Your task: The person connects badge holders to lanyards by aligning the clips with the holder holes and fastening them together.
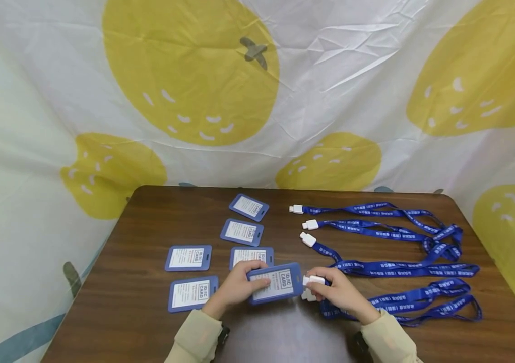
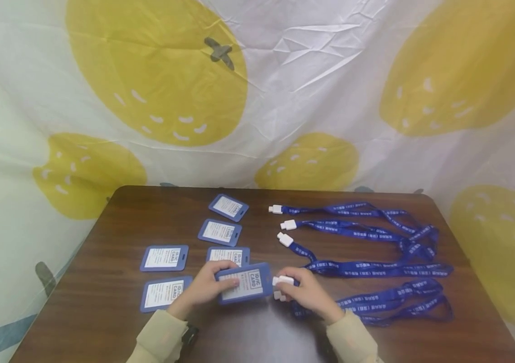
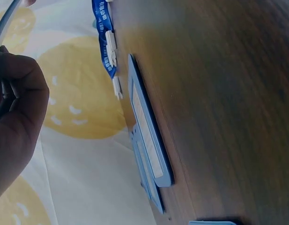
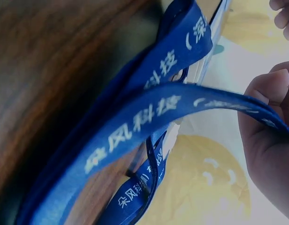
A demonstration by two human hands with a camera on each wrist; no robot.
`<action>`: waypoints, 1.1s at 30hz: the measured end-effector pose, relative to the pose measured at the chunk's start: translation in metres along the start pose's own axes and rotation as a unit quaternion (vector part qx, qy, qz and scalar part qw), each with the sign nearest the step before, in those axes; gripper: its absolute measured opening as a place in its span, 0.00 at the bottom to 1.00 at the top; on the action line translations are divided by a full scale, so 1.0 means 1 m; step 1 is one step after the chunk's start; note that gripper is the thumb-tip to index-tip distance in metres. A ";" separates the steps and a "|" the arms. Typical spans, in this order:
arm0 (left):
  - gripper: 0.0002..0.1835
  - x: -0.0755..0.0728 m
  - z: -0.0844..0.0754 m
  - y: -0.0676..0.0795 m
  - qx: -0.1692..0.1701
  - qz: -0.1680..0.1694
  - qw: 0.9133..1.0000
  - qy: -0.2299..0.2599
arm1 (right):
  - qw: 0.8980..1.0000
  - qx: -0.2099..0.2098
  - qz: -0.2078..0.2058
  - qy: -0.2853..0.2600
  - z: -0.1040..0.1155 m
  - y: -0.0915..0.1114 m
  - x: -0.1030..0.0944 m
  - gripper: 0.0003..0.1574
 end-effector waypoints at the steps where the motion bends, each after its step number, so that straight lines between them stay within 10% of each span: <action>1: 0.09 0.000 -0.001 0.000 0.002 0.001 1.000 0.003 | 1.000 -0.007 0.002 -0.002 0.004 0.000 0.000 0.03; 8: 0.08 0.001 -0.032 0.005 -0.013 0.010 1.000 0.008 | 1.000 -0.002 0.002 0.018 0.004 -0.003 0.001 0.02; 21: 0.08 0.004 -0.032 0.006 -0.029 0.025 0.999 0.030 | 0.999 -0.010 -0.004 0.046 0.028 -0.002 0.004 0.04; 33: 0.06 0.012 -0.031 0.007 -0.074 -0.050 0.993 0.080 | 0.999 -0.045 -0.007 0.021 0.006 -0.004 0.008 0.05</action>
Point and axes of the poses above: each hand's wrist, its own y-axis away from the middle knuckle, its own x-axis out of the palm, z = x × y, the point moved 3 cm from there along -y, towards the middle knuckle, and after that the axes turned 4 degrees about y, right-handed, at the moved point
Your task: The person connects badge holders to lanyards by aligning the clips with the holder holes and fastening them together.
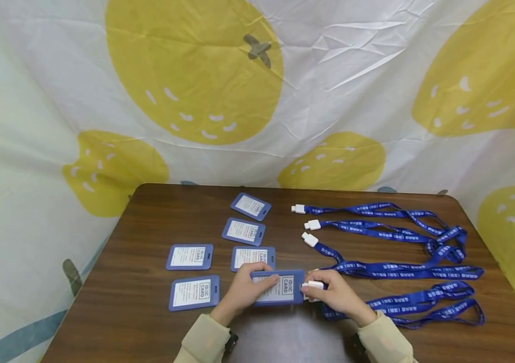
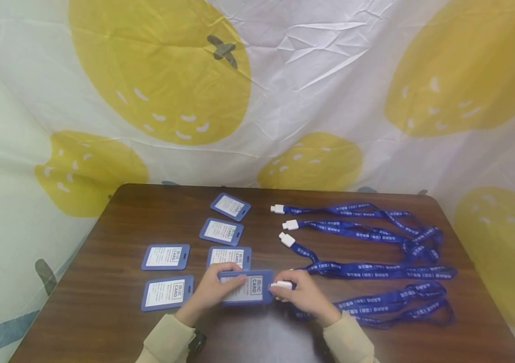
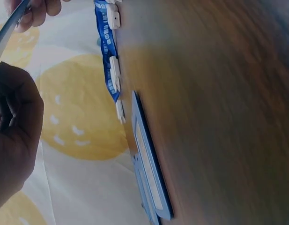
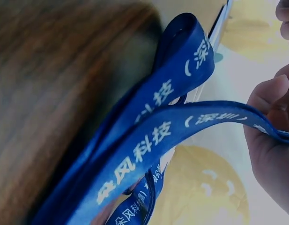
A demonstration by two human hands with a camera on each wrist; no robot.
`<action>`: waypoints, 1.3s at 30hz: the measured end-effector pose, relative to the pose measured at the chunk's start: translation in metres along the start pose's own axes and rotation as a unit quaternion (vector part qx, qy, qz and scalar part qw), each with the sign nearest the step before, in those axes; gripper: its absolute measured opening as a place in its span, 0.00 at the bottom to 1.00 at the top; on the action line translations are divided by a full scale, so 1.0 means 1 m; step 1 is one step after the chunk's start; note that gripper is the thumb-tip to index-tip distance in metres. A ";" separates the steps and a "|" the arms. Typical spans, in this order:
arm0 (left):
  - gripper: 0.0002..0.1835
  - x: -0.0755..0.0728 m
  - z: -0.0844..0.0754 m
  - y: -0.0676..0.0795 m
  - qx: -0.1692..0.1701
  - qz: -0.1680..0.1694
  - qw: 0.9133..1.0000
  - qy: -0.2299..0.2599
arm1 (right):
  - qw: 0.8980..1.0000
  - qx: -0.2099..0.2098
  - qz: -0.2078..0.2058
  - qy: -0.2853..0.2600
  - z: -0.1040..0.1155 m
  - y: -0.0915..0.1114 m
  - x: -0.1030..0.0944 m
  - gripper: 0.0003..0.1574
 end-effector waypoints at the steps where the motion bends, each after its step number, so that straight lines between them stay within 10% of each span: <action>1: 0.06 0.001 0.000 0.000 0.001 -0.007 1.000 0.000 | 1.000 -0.002 0.001 -0.005 -0.002 0.000 0.001 0.06; 10: 0.06 0.007 0.003 0.000 0.016 -0.064 0.997 0.031 | 0.999 -0.001 -0.021 -0.041 0.010 -0.001 0.002 0.08; 16: 0.10 0.005 0.026 -0.006 -0.031 -0.094 0.991 0.088 | 0.997 0.031 -0.010 -0.077 0.000 -0.001 0.005 0.07; 39: 0.12 0.006 0.036 -0.010 -0.077 -0.105 0.988 0.088 | 0.997 0.045 -0.029 -0.063 0.000 -0.001 0.013 0.12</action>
Point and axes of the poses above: each hand's wrist, its own y-axis away from the middle knuckle, its own x-axis out of the palm, z = x × y, the point moved 3 cm from there along -y, towards the middle knuckle, and after that the axes turned 4 degrees about y, right-handed, at the moved point
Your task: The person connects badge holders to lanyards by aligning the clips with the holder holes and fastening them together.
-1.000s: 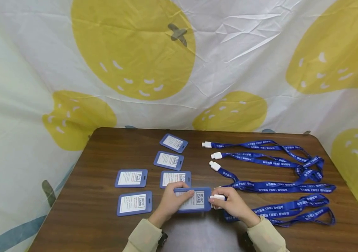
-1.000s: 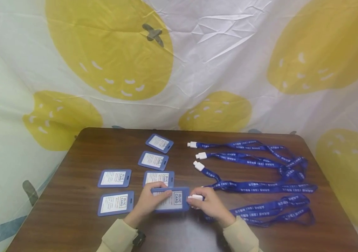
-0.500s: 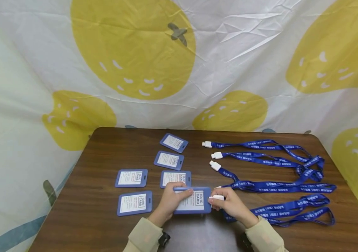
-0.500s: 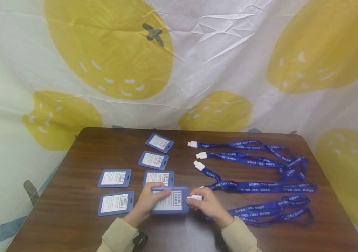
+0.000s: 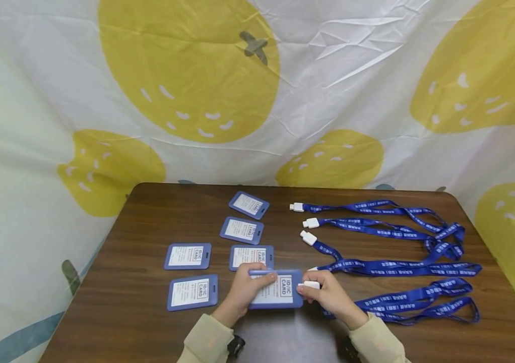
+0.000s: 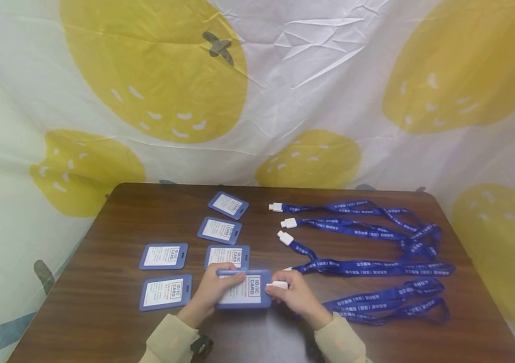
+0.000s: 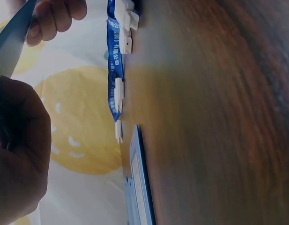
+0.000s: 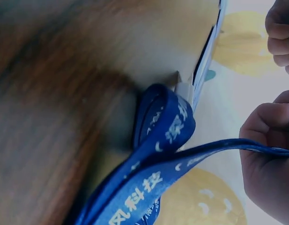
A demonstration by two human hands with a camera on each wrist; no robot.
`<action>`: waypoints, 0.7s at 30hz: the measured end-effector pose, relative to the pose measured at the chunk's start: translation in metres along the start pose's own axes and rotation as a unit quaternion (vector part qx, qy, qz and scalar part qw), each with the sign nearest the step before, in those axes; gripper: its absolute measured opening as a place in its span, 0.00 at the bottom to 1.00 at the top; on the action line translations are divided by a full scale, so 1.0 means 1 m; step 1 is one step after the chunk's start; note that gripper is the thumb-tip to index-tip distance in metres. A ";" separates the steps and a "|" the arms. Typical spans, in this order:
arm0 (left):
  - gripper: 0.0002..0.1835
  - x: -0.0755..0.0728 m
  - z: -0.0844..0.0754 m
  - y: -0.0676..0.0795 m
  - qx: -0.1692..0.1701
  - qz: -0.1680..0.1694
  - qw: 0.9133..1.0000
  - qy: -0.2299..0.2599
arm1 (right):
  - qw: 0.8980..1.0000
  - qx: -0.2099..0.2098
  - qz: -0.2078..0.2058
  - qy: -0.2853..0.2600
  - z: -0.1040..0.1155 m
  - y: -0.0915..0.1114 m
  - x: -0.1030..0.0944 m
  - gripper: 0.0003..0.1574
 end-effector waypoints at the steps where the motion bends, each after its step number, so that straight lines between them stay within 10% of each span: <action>1: 0.12 0.000 0.000 0.000 0.000 0.000 1.000 -0.001 | 1.000 0.001 0.000 0.003 0.000 0.000 0.000 0.12; 13: 0.08 -0.019 0.001 0.001 0.041 0.028 0.996 -0.077 | 0.990 0.025 0.089 0.104 0.007 0.007 0.001 0.10; 21: 0.07 -0.028 0.006 0.011 0.042 0.104 0.976 -0.186 | 0.962 -0.004 0.170 0.215 -0.005 0.021 -0.006 0.11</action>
Point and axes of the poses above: each hand's wrist, its own y-axis away from the middle knuckle, its own x-axis out of the palm, z = x × y, the point moved 3 cm from there along -y, towards the middle knuckle, and after that the axes turned 4 degrees about y, right-handed, at the moved point
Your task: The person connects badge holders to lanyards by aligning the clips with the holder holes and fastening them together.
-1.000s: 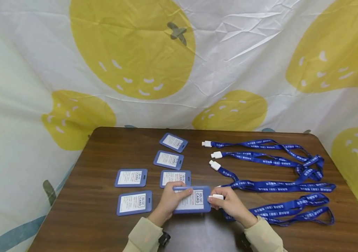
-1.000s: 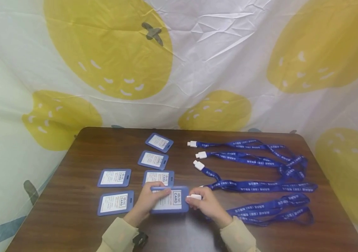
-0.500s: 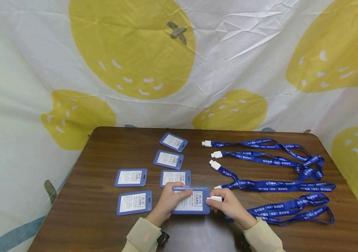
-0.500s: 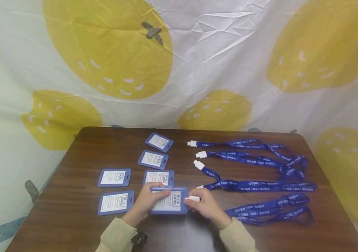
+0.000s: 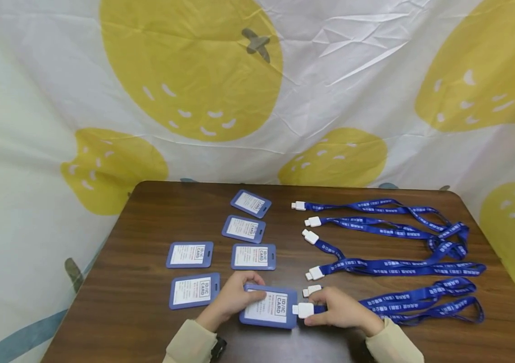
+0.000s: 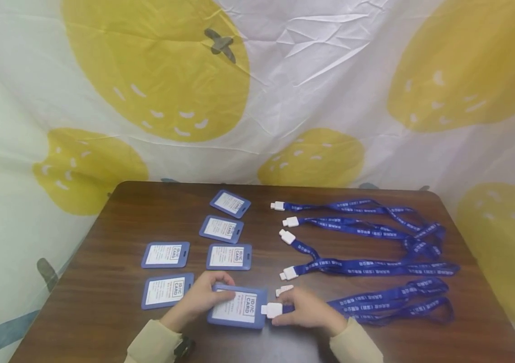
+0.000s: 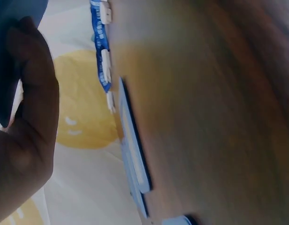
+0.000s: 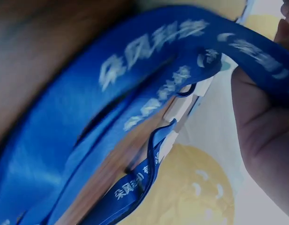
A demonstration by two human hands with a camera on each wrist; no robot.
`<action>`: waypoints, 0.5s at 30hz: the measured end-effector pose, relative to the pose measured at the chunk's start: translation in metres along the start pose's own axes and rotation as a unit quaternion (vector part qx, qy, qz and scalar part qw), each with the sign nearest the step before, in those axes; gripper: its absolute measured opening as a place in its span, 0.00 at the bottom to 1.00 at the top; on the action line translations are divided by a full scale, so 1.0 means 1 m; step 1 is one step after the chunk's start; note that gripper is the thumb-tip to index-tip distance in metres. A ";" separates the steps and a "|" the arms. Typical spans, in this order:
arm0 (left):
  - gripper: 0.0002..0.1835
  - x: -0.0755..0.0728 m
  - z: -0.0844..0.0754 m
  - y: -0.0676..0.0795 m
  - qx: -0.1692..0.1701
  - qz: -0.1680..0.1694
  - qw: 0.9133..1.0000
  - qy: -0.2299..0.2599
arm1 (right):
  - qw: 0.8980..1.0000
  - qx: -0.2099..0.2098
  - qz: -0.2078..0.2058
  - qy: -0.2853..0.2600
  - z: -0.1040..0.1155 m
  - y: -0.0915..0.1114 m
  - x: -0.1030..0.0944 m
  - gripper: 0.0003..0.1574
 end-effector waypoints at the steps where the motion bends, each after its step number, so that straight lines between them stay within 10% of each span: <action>1: 0.08 -0.001 0.001 0.001 -0.005 0.005 1.000 -0.009 | 1.000 0.000 0.006 0.014 0.000 0.002 0.000 0.11; 15: 0.07 -0.004 0.012 0.005 -0.001 0.032 0.981 -0.192 | 0.992 0.048 0.012 0.120 -0.012 0.018 -0.001 0.14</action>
Point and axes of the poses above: each hand's wrist, its own y-axis away from the middle knuckle, its own x-axis out of the palm, z = x × y, the point moved 3 cm from there along -y, towards the middle knuckle, and after that the axes turned 4 degrees about y, right-handed, at the moved point
